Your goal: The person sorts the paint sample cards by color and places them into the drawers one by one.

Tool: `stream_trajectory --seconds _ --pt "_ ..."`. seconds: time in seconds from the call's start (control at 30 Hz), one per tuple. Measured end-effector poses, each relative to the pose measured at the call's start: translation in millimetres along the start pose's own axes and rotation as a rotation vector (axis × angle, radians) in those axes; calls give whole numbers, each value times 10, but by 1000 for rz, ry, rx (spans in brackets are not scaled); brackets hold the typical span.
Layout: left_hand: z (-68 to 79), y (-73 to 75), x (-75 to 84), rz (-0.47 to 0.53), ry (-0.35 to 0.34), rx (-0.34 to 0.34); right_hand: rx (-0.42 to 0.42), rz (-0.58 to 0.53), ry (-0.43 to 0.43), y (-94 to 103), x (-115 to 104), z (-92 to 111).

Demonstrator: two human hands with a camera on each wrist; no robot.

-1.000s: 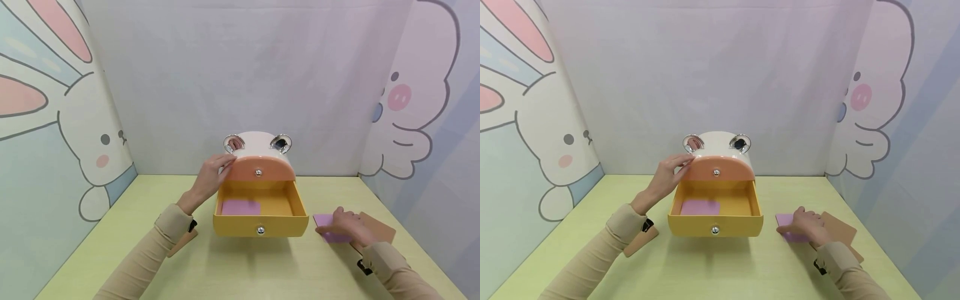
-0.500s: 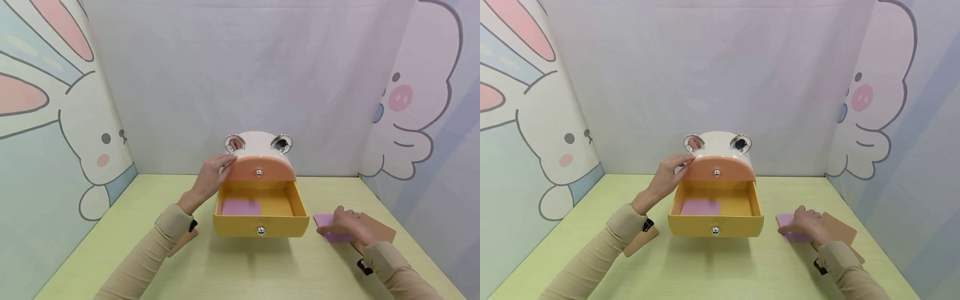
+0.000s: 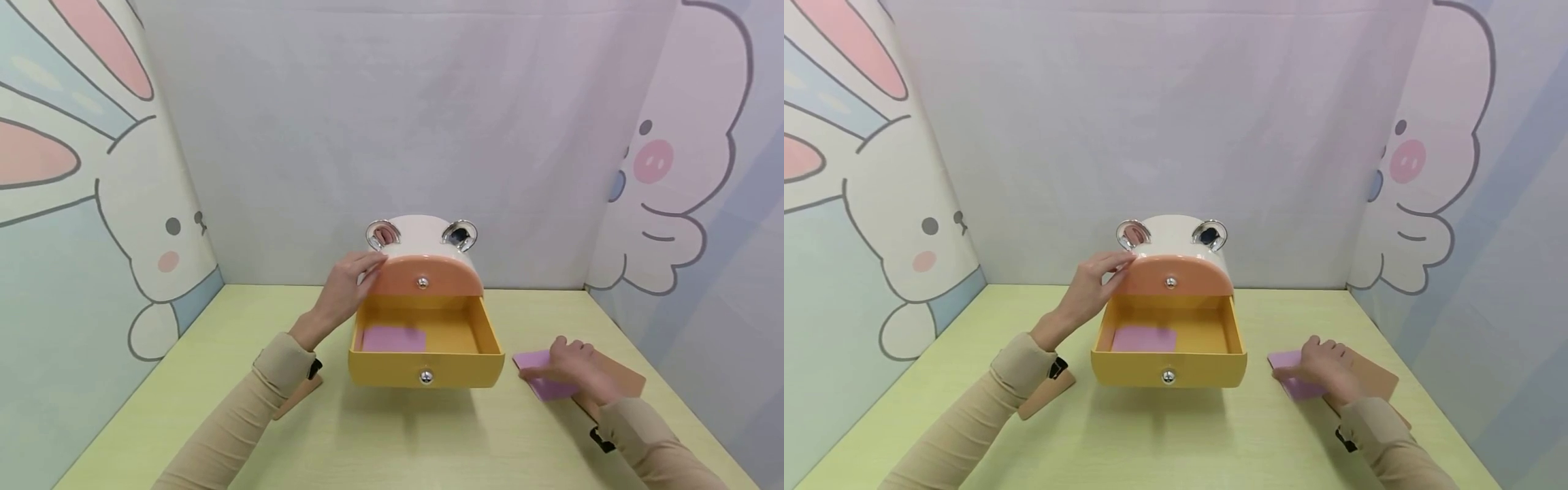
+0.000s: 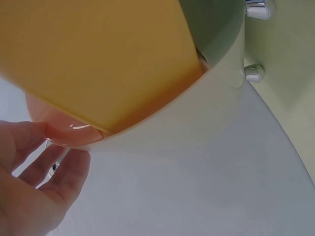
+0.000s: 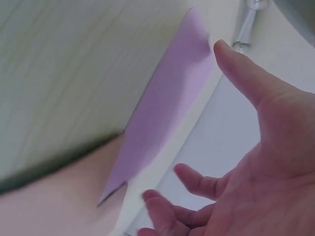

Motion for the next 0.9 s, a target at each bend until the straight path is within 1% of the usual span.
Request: stream_trajectory --seconds 0.13,0.23,0.33,0.47,0.57,0.7,0.8,0.9 --pt "9 2 -6 -2 8 1 10 56 3 -26 12 -17" --pt "9 1 -1 3 16 -4 12 50 13 -31 6 -23" --pt "10 -3 1 7 20 -5 -4 2 32 -39 -24 -29" --pt "7 -9 3 6 16 -6 -53 -95 59 -4 -34 -30" --pt "4 -9 8 6 12 -5 -63 -71 60 40 3 -14" --pt "10 -6 3 3 12 1 -46 21 52 26 17 15" --pt "10 -3 -3 0 10 7 -31 14 52 -16 -5 30" --pt "5 -8 -7 -4 2 8 -10 -25 52 -56 -20 38"
Point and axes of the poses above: each hand's wrist, its own z-axis away from the middle knuckle, its own y-axis out of the back of the hand, x = y × z, the point moved 2 cm from there along -z, towards the middle knuckle, and after that the axes turned 14 degrees about -y, right-handed, at the moved point
